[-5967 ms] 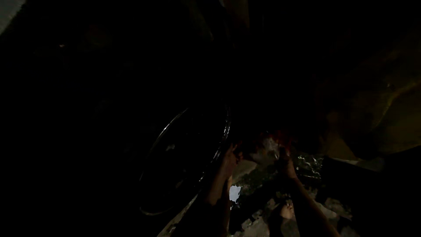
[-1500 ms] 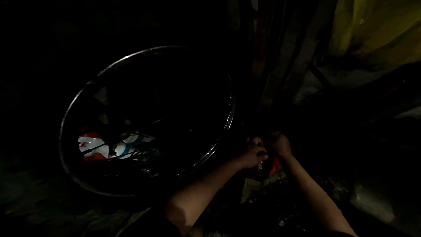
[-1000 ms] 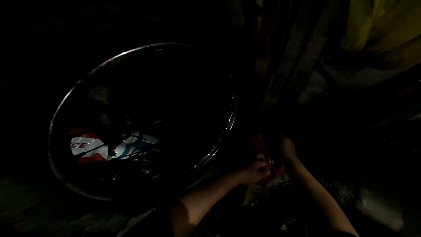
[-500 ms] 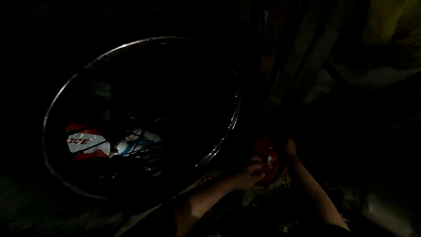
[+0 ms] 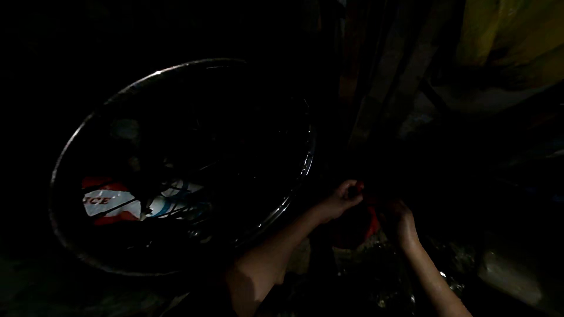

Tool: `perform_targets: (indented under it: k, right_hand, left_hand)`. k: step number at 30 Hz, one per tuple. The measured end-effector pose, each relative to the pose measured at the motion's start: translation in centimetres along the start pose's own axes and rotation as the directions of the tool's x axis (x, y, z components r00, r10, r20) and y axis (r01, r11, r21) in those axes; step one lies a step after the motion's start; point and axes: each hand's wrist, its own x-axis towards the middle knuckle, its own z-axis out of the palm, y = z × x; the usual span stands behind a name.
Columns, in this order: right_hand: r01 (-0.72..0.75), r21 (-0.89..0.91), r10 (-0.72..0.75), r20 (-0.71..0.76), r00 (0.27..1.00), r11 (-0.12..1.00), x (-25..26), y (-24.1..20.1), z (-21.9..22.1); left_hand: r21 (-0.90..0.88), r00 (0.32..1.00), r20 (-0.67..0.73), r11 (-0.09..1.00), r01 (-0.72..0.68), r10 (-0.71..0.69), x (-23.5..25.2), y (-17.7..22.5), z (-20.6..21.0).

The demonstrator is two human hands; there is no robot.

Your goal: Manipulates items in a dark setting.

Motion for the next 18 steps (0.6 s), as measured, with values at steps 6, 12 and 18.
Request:
perform_targets:
  k: [6, 12, 18]
  right_hand:
    - [-0.202, 0.253, 0.177, 0.117, 0.977, 0.946, 2.3, -0.2, 0.7]
    - [-0.275, 0.059, 0.27, 0.076, 0.96, 0.96, 7.3, 0.0, 4.4]
    - [-0.205, -0.174, 0.243, 0.234, 0.941, 0.963, 10.8, 1.8, 8.3]
  left_hand:
    - [0.087, 0.996, 0.082, 0.996, 0.035, -0.042, 1.2, -1.2, 0.6]
    - [0.092, 0.999, -0.048, 0.995, 0.024, -0.02, -0.5, -4.3, 2.9]
    - [0.009, 0.995, -0.078, 0.998, 0.065, -0.064, -2.9, -4.6, 4.7]
